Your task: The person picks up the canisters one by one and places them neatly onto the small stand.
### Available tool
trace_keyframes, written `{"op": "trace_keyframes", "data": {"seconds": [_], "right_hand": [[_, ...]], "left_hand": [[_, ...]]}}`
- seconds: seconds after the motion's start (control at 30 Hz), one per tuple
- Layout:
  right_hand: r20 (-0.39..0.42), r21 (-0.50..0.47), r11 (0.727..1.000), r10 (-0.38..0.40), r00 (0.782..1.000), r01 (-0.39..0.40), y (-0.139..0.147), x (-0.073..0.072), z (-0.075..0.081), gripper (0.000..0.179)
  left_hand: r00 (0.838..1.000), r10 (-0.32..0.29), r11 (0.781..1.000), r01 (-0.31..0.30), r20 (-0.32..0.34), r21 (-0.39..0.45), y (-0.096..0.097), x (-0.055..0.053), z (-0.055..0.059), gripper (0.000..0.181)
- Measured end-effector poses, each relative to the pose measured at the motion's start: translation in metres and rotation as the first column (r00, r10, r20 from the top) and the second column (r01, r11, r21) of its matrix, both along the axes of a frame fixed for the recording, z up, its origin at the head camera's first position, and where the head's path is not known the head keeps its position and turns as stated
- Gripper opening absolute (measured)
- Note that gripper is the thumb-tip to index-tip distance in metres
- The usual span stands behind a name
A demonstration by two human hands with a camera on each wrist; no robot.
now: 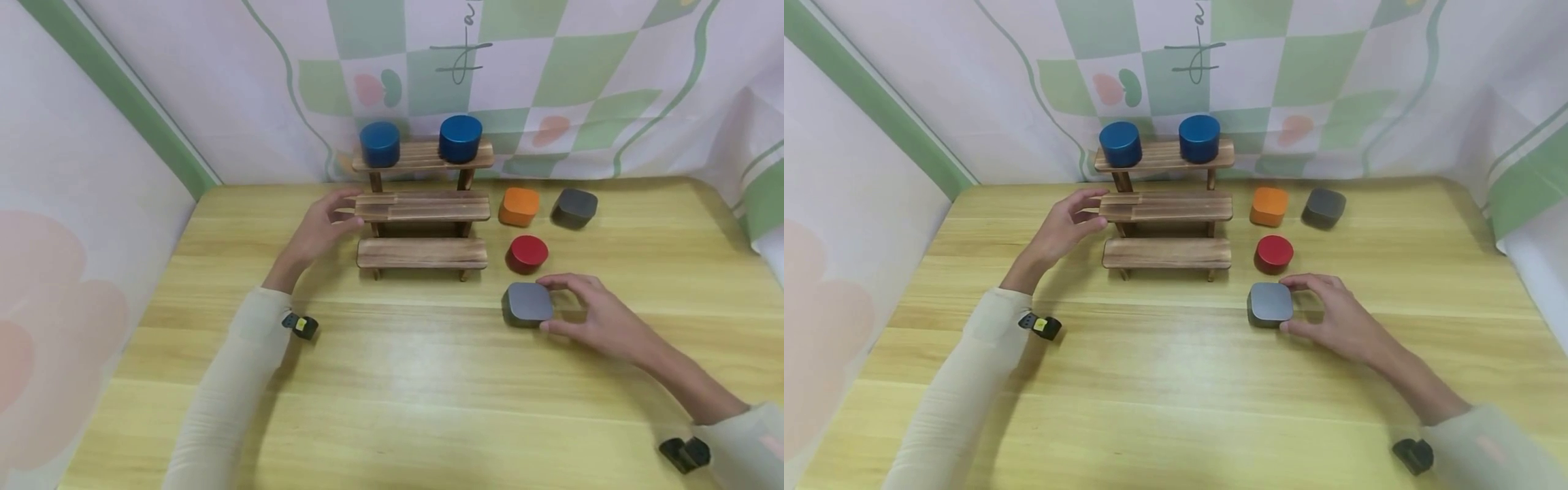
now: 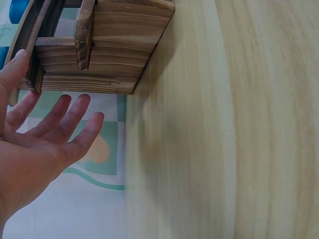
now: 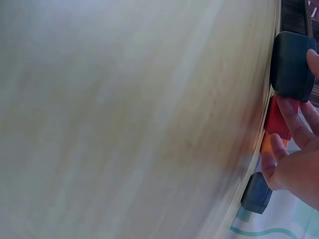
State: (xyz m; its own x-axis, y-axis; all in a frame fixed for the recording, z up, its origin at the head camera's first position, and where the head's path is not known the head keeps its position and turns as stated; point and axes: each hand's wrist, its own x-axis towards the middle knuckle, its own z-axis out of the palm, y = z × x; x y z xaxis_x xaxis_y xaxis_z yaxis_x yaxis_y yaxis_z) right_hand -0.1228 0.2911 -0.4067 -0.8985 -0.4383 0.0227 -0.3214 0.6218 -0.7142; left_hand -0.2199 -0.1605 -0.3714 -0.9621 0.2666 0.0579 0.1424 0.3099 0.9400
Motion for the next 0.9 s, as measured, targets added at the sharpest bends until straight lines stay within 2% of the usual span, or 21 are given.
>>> {"op": "trace_keyframes", "data": {"seconds": [0.57, 0.9], "right_hand": [[-0.018, 0.014, 1.000, -0.007, 1.000, 0.007, -0.008, 0.001, 0.005, 0.061], [-0.045, 0.035, 0.999, 0.003, 0.999, -0.002, -0.024, -0.007, 0.023, 0.060]], "left_hand": [[1.000, -0.006, 1.000, 0.006, 0.000, 0.008, -0.001, -0.001, -0.001, 0.053], [1.000, -0.021, 0.999, 0.020, 0.004, 0.034, -0.001, 0.001, 0.001, 0.053]]}}
